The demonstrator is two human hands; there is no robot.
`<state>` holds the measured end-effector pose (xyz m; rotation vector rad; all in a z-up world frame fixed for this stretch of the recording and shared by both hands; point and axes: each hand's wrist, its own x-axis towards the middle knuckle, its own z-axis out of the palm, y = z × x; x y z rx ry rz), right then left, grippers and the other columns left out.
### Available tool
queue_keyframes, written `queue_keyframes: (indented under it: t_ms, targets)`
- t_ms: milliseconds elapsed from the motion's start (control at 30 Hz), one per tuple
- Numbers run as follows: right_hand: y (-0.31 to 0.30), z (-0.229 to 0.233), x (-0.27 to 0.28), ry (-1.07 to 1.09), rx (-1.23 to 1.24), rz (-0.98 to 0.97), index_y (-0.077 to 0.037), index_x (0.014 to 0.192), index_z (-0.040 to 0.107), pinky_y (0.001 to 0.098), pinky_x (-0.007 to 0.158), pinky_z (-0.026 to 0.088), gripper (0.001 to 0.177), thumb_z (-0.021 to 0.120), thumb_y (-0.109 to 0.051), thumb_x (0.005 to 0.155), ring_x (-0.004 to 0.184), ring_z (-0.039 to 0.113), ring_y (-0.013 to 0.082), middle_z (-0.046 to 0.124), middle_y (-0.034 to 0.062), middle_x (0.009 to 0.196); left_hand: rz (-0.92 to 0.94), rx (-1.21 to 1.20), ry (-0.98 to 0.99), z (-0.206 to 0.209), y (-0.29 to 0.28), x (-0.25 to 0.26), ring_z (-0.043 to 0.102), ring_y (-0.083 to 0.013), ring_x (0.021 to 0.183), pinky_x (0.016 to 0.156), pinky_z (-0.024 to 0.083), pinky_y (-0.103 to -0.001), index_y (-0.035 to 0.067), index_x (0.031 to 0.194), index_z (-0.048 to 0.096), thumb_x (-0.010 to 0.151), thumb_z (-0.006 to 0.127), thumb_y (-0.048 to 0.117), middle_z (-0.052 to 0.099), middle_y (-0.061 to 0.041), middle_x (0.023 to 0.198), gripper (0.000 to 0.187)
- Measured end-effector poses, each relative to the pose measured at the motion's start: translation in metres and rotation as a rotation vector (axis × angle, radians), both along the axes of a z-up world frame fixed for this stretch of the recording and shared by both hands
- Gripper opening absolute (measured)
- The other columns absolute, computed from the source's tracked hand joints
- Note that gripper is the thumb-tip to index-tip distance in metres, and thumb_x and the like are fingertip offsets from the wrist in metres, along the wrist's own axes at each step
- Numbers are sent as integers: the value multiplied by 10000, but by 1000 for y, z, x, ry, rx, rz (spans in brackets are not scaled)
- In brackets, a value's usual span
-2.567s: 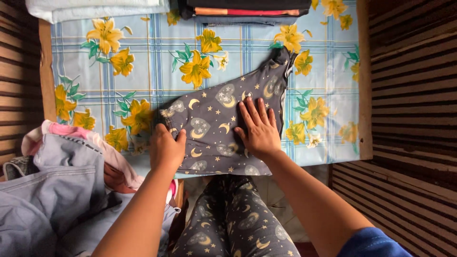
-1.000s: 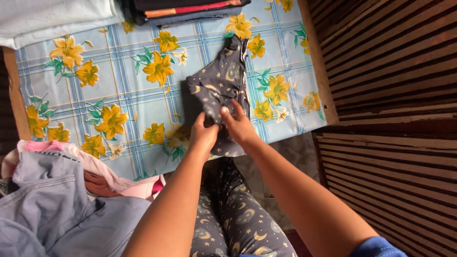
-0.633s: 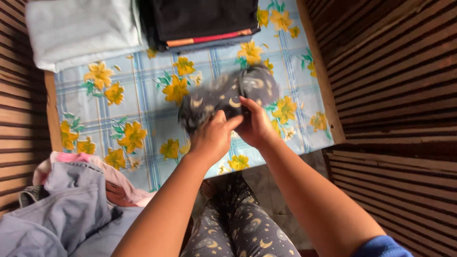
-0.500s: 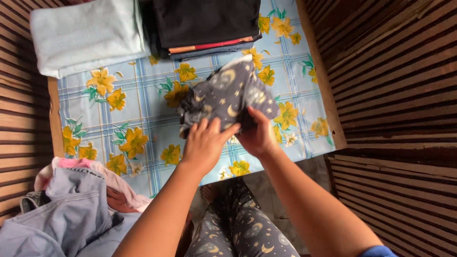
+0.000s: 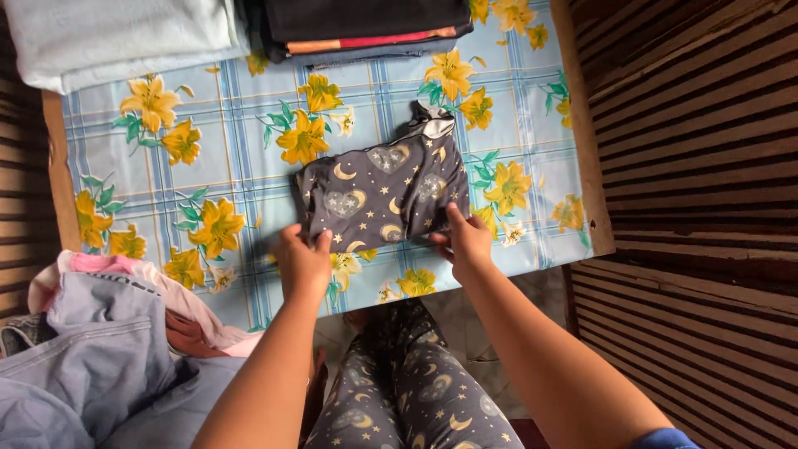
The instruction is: Folding various items of clothing including shorts, a t-shirt, and jeans on a table.
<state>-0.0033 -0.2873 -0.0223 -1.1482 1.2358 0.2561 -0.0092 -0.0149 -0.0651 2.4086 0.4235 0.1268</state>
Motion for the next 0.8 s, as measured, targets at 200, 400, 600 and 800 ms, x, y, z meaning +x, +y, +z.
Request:
queue_keyframes:
  t_ms: [200,400,600,800]
  targets:
    - [-18,-37,-19,-195,-229,62,-18,987,573,317,493,459,256,728,-213,929,542,617,164,664,69,762,329,-462,409,26,-2,20,744,-273,725,685,564,-402,52,1116,647,886,750,222,741,-108,868,304]
    - [-14,-31,-30,-118,-495,154,26,909,666,312,569,475,254,786,-195,871,638,622,160,685,75,758,218,-228,286,-3,20,-4,720,-240,866,803,565,-394,22,1124,665,917,767,192,732,-114,950,287]
    - [-25,-18,10,-197,-663,224,13,1091,750,293,731,536,403,788,-320,867,782,682,145,739,55,863,86,-33,251,50,-4,38,523,-357,1172,993,447,-505,141,1363,506,882,788,309,562,-160,1203,582]
    - [-37,-27,46,-150,-600,297,-8,1068,766,295,709,532,395,796,-350,872,779,679,147,743,77,856,-19,-43,167,37,-7,68,482,-381,1190,1035,384,-480,310,1403,592,856,799,289,585,-135,1192,585]
